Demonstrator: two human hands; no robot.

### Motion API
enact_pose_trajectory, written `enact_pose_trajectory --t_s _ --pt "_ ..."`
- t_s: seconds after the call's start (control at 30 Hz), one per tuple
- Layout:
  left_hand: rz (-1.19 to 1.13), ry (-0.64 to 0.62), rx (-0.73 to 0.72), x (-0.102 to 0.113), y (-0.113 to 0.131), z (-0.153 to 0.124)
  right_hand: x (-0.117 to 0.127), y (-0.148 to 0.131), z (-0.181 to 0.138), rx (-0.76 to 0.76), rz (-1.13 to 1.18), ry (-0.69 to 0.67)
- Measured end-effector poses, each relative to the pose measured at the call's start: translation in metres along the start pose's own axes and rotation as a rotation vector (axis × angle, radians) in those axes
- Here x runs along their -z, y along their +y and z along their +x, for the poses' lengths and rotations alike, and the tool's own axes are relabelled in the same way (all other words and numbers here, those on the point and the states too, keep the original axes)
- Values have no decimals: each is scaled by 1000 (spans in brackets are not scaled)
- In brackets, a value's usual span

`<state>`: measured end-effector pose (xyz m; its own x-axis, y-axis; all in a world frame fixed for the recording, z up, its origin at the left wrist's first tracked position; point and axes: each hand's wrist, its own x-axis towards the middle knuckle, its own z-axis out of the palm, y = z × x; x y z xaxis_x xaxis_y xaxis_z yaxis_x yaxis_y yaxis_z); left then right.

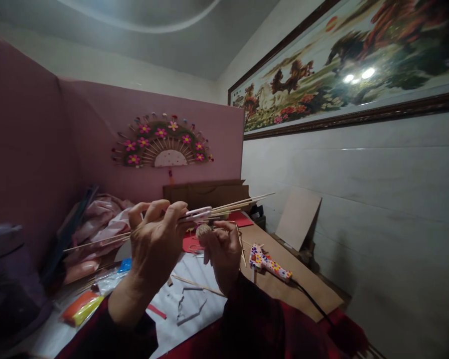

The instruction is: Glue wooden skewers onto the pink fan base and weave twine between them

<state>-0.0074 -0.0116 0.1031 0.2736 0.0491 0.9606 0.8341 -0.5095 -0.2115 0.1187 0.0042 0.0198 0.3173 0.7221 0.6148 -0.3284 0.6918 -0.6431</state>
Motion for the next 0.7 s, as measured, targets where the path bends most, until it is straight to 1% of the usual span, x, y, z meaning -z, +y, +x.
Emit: enact_pose_trajectory --t_s 0.13,0.27,0.37,0.57,0.63,0.7 --pt "-5 -46 -11 -1 0 0 3 -8 5 -11 -17 3" --pt "2 -74 -31 -3 -1 -1 5 -14 7 37 -32 -13" --pt "1 -99 -59 -6 0 -3 6 -16 6 -5 -76 -25" --pt "29 -117 -53 -7 1 -5 10 -17 9 -64 -113 -157" --pt "33 -123 -55 -6 1 -4 12 -16 9 -25 -172 -142" --pt "28 -127 -67 -5 2 -4 13 -14 7 78 -274 -56"
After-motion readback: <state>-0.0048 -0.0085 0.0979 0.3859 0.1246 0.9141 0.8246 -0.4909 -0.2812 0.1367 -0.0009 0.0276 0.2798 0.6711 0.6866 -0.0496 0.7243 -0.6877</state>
